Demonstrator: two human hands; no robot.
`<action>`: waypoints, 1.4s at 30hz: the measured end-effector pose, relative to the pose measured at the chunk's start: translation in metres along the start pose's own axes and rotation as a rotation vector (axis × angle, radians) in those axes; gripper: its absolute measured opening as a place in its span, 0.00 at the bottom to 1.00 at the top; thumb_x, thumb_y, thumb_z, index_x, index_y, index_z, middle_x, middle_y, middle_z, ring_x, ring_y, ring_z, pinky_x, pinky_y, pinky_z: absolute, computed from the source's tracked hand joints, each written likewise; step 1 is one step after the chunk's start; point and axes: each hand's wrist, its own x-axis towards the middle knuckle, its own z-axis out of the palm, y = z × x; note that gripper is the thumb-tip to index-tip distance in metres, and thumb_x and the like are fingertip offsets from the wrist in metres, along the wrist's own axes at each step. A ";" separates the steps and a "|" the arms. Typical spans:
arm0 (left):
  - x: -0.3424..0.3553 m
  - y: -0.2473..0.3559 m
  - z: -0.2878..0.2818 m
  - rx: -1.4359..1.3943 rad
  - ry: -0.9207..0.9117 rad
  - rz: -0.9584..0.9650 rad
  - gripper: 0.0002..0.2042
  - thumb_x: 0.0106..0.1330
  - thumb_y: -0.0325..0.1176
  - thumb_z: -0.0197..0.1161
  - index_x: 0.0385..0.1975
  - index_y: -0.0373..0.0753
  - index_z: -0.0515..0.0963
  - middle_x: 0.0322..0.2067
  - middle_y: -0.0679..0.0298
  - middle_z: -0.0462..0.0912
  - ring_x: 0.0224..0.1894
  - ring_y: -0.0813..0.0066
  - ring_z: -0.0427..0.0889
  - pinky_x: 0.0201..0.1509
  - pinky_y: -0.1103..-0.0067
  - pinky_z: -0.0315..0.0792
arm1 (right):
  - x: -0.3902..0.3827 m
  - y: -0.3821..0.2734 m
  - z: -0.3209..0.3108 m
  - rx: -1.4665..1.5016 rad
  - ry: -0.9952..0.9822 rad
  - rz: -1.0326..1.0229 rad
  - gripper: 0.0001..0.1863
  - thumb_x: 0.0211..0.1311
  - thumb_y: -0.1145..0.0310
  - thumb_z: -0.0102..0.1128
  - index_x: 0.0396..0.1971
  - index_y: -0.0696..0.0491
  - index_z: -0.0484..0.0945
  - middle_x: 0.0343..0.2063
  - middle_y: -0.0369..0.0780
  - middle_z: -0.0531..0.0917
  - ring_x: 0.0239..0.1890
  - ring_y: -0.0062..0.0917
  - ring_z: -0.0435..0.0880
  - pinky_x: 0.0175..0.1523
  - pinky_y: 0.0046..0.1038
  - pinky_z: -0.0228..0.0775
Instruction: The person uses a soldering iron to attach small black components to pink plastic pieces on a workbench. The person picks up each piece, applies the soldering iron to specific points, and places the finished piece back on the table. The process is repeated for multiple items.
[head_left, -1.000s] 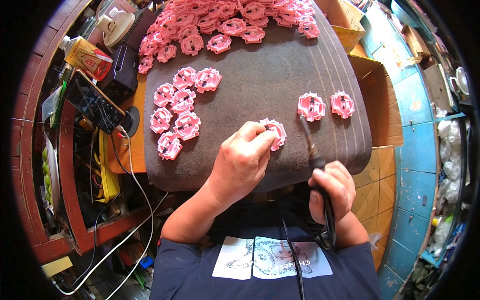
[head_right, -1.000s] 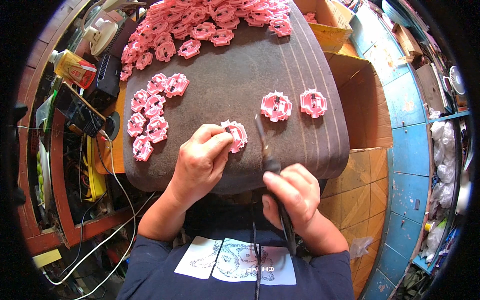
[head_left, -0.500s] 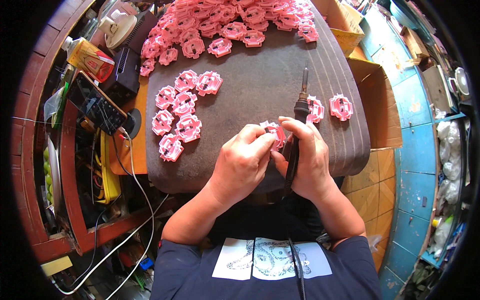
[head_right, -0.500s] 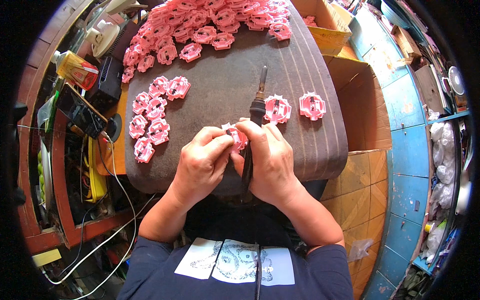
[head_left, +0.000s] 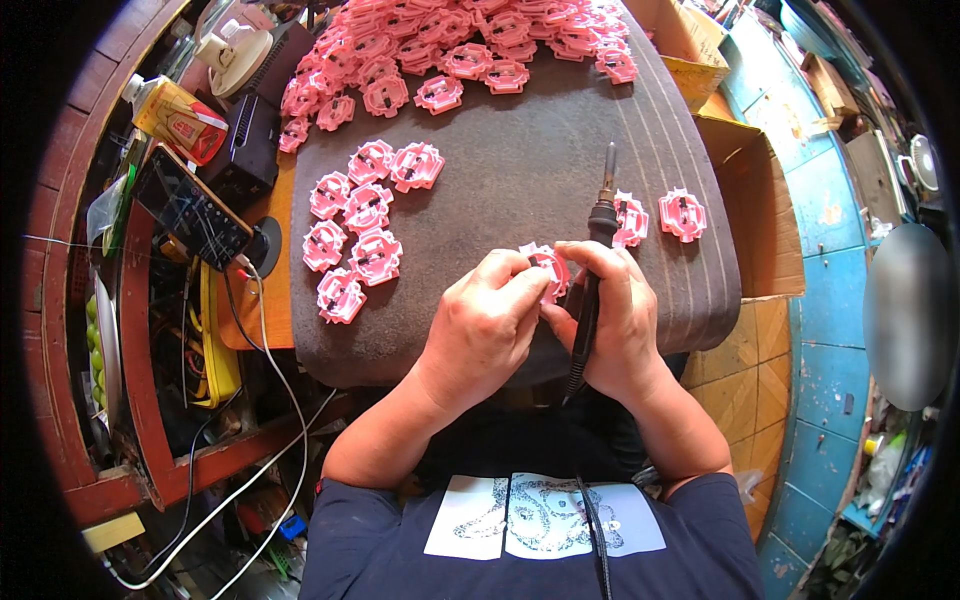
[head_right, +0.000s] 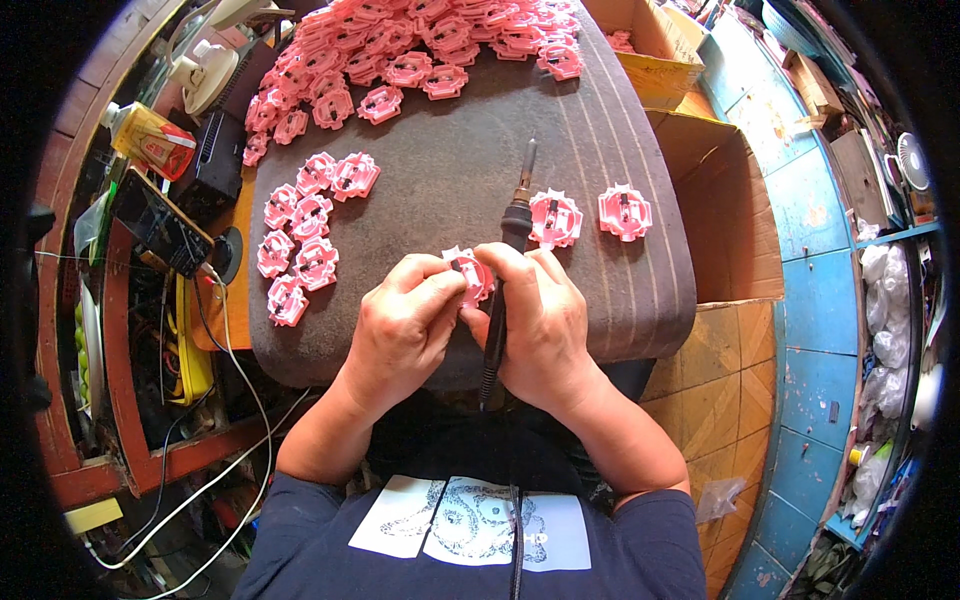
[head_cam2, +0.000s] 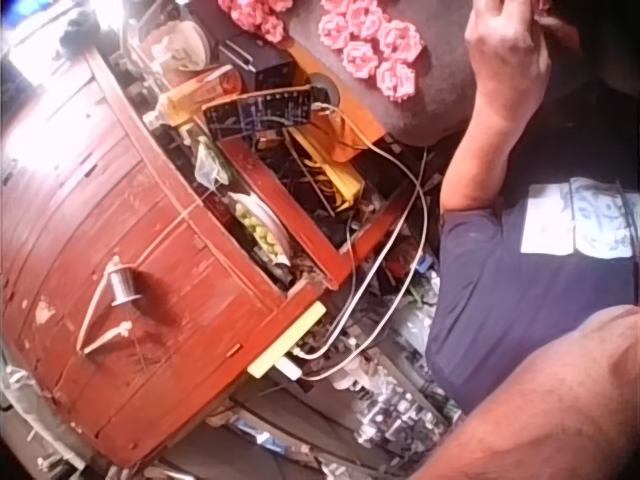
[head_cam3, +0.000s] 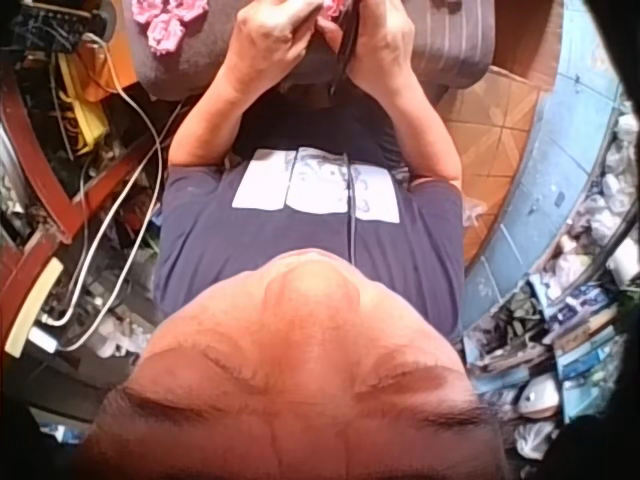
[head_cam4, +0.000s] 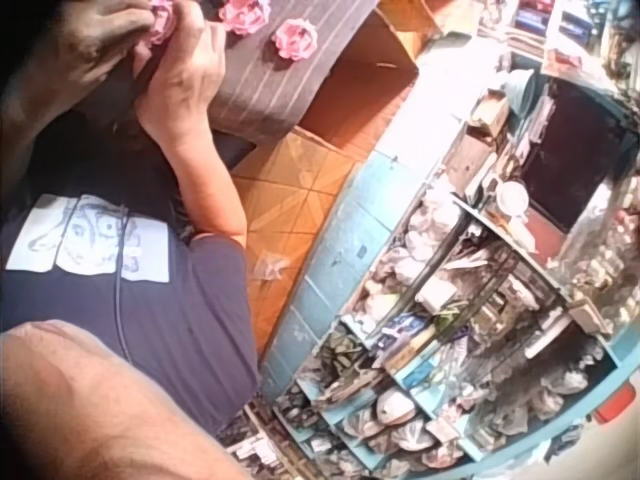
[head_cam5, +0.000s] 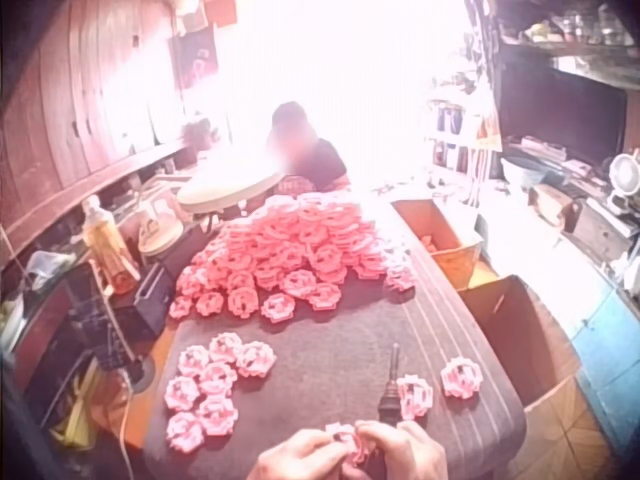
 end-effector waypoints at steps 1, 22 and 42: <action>0.000 0.000 0.000 -0.001 0.002 0.000 0.10 0.65 0.21 0.68 0.45 0.36 0.82 0.43 0.54 0.82 0.42 0.51 0.87 0.46 0.64 0.83 | 0.000 0.000 0.000 0.001 0.003 -0.003 0.33 0.55 0.72 0.77 0.61 0.57 0.73 0.45 0.46 0.84 0.41 0.45 0.82 0.45 0.43 0.77; -0.018 -0.011 -0.069 0.714 0.129 -0.211 0.15 0.62 0.27 0.74 0.48 0.37 0.86 0.49 0.55 0.84 0.50 0.55 0.82 0.54 0.64 0.77 | 0.004 0.000 0.004 -0.035 0.052 -0.067 0.32 0.55 0.76 0.76 0.61 0.57 0.73 0.46 0.47 0.86 0.37 0.45 0.82 0.45 0.44 0.76; -0.019 0.016 -0.003 0.169 0.003 0.055 0.18 0.58 0.17 0.70 0.49 0.33 0.83 0.48 0.54 0.81 0.49 0.51 0.80 0.54 0.63 0.77 | -0.014 -0.002 -0.002 -0.092 0.019 -0.220 0.30 0.54 0.84 0.72 0.57 0.55 0.71 0.43 0.47 0.85 0.39 0.44 0.85 0.48 0.45 0.74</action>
